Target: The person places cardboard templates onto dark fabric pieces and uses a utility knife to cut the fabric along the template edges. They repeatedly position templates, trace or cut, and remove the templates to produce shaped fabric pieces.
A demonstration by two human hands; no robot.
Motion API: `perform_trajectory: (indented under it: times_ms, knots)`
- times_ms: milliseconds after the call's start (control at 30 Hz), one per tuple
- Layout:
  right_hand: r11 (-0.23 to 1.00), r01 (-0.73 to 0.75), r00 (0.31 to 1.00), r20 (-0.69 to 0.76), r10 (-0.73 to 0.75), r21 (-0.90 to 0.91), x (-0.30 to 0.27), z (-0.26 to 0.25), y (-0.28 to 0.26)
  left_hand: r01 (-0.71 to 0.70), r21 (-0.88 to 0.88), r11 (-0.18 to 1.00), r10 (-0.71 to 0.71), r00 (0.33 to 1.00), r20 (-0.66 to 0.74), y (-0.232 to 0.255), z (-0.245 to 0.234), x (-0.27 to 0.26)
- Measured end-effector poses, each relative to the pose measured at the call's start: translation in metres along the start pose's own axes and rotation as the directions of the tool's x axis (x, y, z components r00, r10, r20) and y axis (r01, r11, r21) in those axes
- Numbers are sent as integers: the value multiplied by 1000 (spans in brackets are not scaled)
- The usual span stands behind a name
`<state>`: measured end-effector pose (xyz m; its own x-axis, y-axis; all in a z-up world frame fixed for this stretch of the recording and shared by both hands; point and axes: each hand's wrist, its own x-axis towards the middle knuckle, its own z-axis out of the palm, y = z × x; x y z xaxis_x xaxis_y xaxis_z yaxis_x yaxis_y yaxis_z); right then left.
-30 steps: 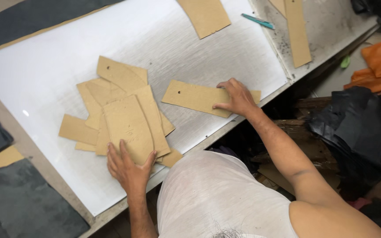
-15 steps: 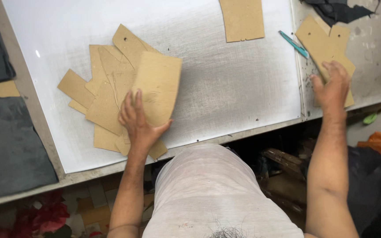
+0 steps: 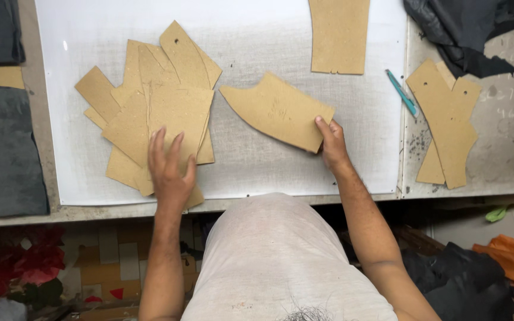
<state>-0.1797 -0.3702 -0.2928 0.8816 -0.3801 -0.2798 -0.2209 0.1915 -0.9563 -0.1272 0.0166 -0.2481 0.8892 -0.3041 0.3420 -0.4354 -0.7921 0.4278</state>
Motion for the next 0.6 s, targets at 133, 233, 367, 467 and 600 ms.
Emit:
perform_trajectory:
  times_ms: [133, 233, 367, 467, 600]
  knots:
    - [966, 181, 983, -32, -179, 183, 13, -14, -8, 250, 98, 963, -256, 965, 59, -19, -17, -27]
    - [911, 365, 924, -194, -329, 194, 40, -21, -37, 273, 167, 947, -288, 955, 72, -19, -9, -32]
    - [929, 284, 877, -328, -352, -239, 81, -27, -78, 286, 285, 915, -315, 947, 58, -12, 11, -27]
    - [611, 312, 805, -138, -576, -728, 90, -18, -73, 326, 257, 910, -333, 943, -15, -7, 19, -31]
    - [239, 354, 885, 240, -400, -904, 97, 5, -55, 386, 221, 896, -393, 920, -12, -11, 19, -31]
